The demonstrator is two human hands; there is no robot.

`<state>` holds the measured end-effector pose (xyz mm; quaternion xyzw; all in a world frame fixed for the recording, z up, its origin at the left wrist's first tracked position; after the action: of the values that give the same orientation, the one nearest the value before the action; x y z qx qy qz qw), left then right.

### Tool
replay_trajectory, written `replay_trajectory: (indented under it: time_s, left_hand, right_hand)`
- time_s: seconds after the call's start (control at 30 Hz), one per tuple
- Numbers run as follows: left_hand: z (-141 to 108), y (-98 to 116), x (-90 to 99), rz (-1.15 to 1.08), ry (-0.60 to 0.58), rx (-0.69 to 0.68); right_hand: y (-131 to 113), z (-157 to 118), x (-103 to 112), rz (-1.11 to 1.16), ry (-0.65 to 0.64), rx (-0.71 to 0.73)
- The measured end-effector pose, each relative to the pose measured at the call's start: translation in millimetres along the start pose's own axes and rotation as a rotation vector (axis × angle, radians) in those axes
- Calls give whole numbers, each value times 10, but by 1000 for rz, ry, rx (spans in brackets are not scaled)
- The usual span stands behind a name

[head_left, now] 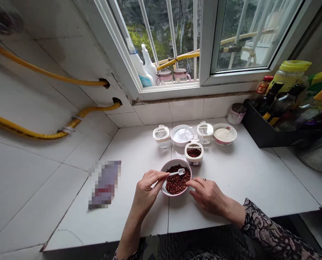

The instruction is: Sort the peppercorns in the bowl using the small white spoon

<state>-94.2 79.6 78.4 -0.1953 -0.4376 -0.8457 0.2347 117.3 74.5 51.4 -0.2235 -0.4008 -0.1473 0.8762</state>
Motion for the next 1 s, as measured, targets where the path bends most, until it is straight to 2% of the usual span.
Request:
replay_trajectory:
  time_s: [0.13, 0.4, 0.6, 1.0]
  left_hand:
    - [6, 16, -53, 24, -22, -43]
    - [-21, -28, -47, -71, -7, 14]
    - [-1, -4, -58, -34, -39, -13]
    - [0, -58, 33, -143, -23, 94]
  right_hand:
    - [-9, 12, 16, -18, 21, 7]
    - [-14, 17, 25, -23, 21, 11]
    - [-9, 10, 12, -13, 12, 6]
    - [-11, 18, 23, -22, 19, 9]
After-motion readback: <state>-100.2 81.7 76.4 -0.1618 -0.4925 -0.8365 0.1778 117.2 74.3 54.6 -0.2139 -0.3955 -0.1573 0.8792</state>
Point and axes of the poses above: each hand's wrist, its own z-axis towards the middle knuckle, its own x-axis out of the back of the hand, y = z × x, the point moved 6 cm from there along z, towards the middle knuckle, and after that the axes turned 4 degrees about -z, right-handed, at the moved point
